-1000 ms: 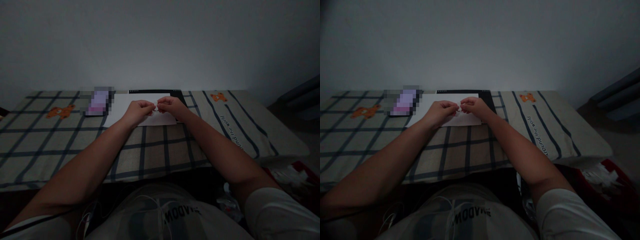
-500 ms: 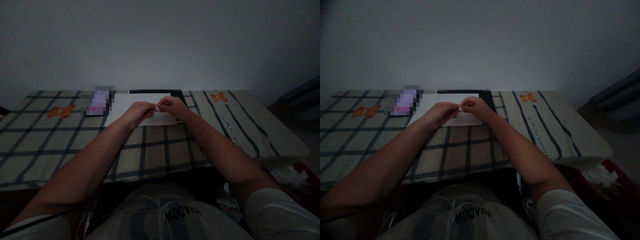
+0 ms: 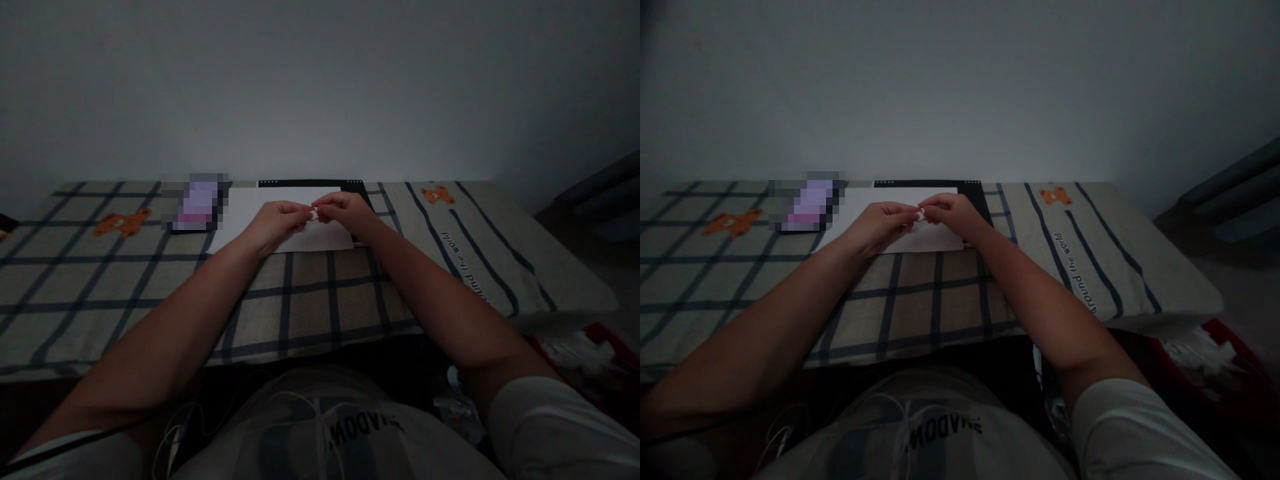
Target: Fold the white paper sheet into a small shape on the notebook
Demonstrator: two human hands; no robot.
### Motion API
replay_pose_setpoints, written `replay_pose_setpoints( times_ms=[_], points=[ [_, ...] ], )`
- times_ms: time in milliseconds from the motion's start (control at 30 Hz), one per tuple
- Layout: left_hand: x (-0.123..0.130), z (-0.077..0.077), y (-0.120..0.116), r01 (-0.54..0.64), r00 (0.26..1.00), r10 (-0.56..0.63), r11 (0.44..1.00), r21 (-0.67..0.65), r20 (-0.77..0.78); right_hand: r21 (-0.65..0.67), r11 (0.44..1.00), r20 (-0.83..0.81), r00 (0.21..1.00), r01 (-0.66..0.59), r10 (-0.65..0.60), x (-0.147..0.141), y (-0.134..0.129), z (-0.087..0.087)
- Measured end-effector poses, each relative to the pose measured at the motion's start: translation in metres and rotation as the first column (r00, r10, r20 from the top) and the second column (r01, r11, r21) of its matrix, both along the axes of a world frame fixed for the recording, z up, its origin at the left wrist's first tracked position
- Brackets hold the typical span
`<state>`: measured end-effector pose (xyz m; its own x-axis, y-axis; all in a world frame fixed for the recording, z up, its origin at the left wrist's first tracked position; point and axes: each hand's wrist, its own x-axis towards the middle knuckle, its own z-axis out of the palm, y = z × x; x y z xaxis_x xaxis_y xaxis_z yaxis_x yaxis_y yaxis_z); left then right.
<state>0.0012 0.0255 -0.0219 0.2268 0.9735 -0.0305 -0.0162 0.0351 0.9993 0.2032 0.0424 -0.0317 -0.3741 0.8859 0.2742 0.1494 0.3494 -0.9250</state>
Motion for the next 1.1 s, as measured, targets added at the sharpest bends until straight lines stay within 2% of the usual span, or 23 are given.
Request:
replay_pose_setpoints(
  times_ms=[133,300,633,833,967,1100],
  points=[
    [-0.0008,-0.0004,-0.002,-0.042,0.992,0.059,0.989,0.142,-0.116,-0.077,0.997,0.03,1.0,0.006,-0.004,0.0009,0.0039,-0.004],
    [-0.0033,-0.0024,-0.0012,-0.015,0.954,0.1,0.957,0.289,-0.282,-0.058,0.998,0.083,0.996,-0.017,0.022,0.0029,0.0037,-0.0033],
    [-0.0041,0.0011,-0.0013,-0.009,0.899,0.131,0.96,0.281,-0.418,0.022,1.0,0.148,0.989,0.001,-0.004,-0.0005,0.0014,-0.0021],
    [-0.0039,0.0021,-0.0014,0.059,0.849,0.156,0.922,0.384,-0.506,0.019,0.999,0.13,0.991,-0.039,0.036,-0.0001,0.003,-0.0071],
    [-0.0028,0.0023,-0.0032,0.053,0.852,0.178,0.906,0.419,-0.492,0.108,0.994,0.138,0.99,-0.018,0.002,0.0007,0.0051,-0.0071],
    [-0.0028,0.0015,-0.0033,0.01,0.852,0.235,0.886,0.464,-0.467,0.094,0.996,0.082,0.997,-0.005,-0.003,0.0003,0.0061,-0.0066]
  ],
)
